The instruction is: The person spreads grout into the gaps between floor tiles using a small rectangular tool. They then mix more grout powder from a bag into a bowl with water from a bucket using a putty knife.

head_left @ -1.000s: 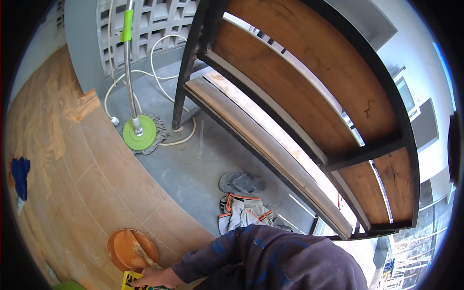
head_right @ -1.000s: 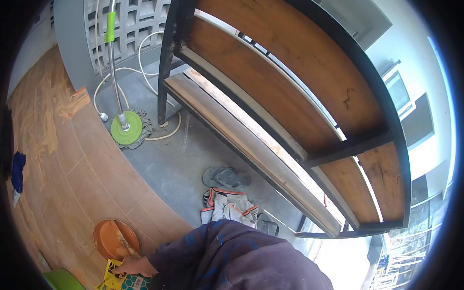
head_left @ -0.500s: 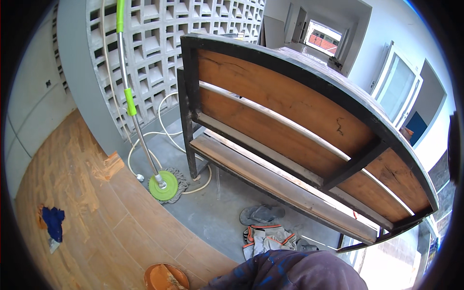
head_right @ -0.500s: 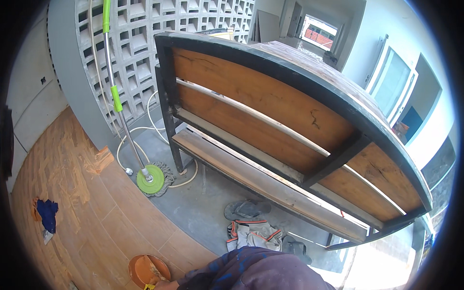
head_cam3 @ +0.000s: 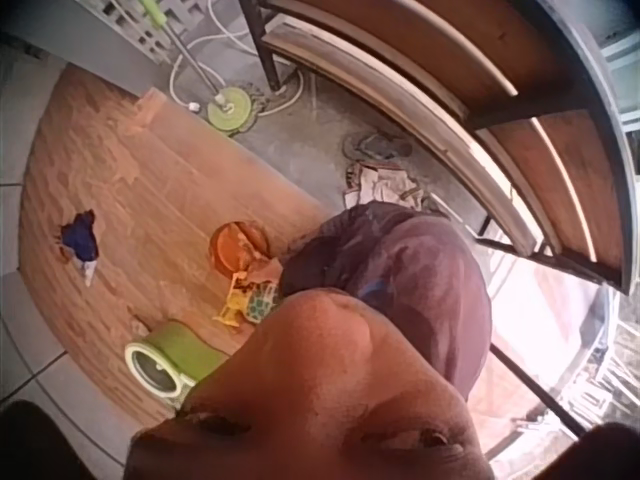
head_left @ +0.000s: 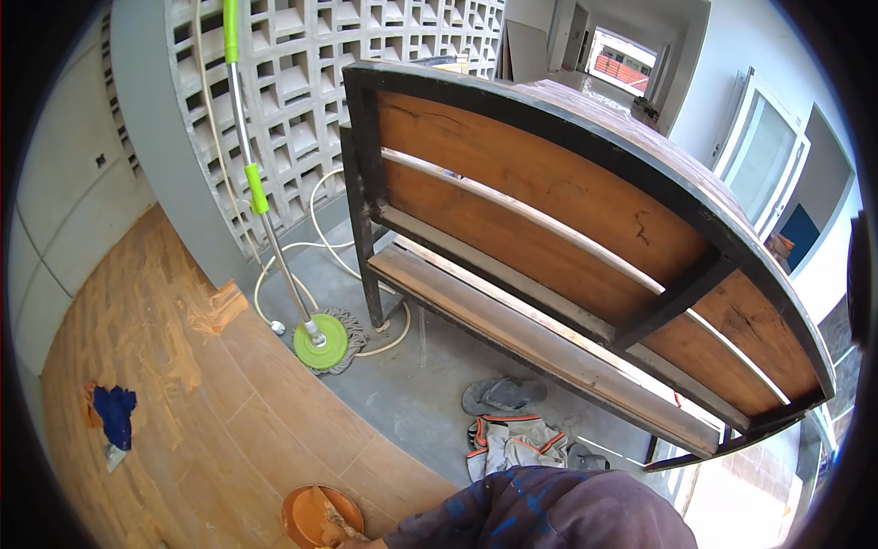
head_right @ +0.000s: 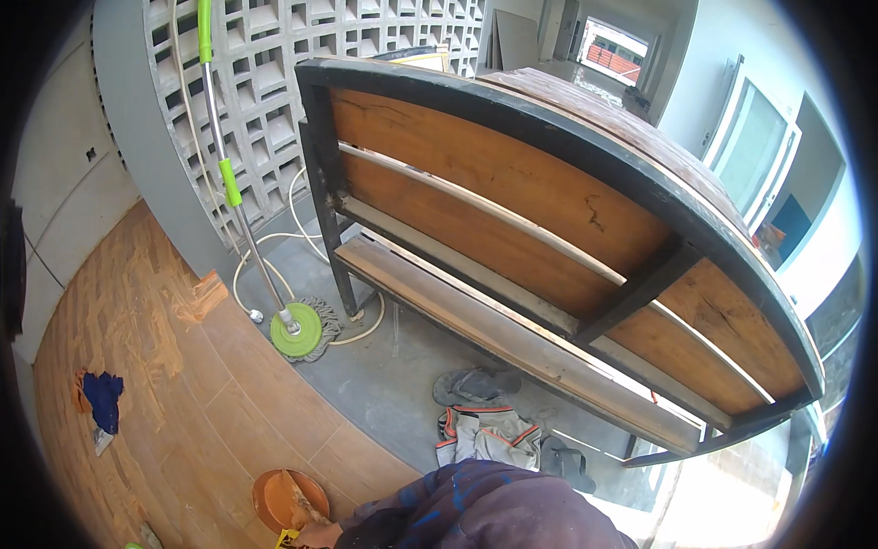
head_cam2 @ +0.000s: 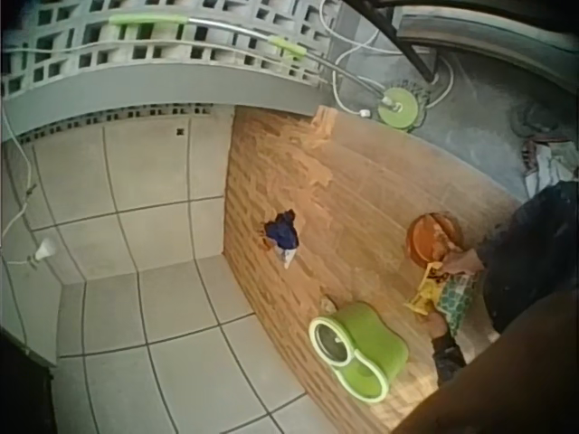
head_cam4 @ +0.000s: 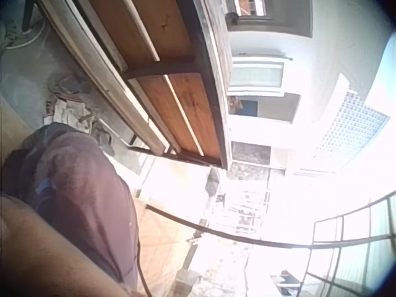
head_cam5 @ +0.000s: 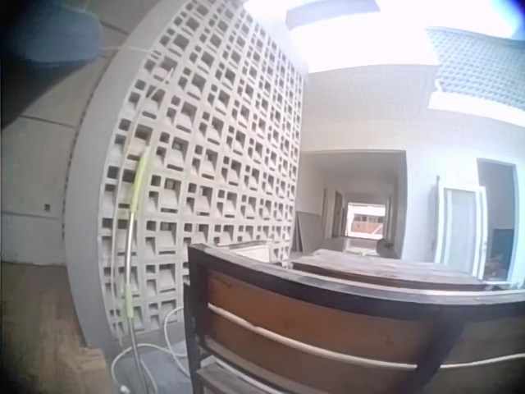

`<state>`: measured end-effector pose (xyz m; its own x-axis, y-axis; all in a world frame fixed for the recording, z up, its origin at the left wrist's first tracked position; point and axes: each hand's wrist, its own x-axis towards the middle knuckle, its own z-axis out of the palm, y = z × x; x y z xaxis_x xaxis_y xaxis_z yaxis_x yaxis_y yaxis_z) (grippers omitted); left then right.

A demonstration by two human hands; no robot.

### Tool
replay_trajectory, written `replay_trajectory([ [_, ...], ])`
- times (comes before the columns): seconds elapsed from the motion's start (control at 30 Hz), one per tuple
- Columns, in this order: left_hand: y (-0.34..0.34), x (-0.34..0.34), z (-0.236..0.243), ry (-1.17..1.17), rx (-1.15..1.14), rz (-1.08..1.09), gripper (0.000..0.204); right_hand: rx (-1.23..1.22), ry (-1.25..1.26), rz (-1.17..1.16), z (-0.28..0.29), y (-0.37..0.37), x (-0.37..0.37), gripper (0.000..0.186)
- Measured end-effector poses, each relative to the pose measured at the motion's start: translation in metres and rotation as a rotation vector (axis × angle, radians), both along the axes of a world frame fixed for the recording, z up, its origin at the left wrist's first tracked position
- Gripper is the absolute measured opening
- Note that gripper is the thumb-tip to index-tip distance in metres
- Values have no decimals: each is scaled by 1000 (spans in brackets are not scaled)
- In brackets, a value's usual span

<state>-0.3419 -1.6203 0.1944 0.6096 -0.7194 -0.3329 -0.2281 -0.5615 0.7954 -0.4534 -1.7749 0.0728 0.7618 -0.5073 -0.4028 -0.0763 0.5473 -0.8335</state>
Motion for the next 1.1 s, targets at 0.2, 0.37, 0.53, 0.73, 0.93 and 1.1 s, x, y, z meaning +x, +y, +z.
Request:
replay_trajectory([
  [0.2, 26, 3, -31, -122, -132, 49, 55, -10, -22, 11, 0, 6, 5, 47],
  [0.37, 33, 1, -33, -82, -24, 166, 60, -9, -24, 25, -7, 9, 4, 47],
  [0.53, 16, -15, -5, 87, 8, 289, 62, -23, -30, 28, 0, 15, 7, 47],
  [0.73, 19, -22, -4, 458, -52, 571, 64, -145, -47, 82, 23, 24, 4, 47],
  [0.93, 68, -1, -56, 616, -467, 480, 61, -448, -80, 146, 46, 43, -15, 38],
  [1.1, 77, 3, -46, 584, -513, 490, 52, -786, -156, 267, 68, 38, -28, 23],
])
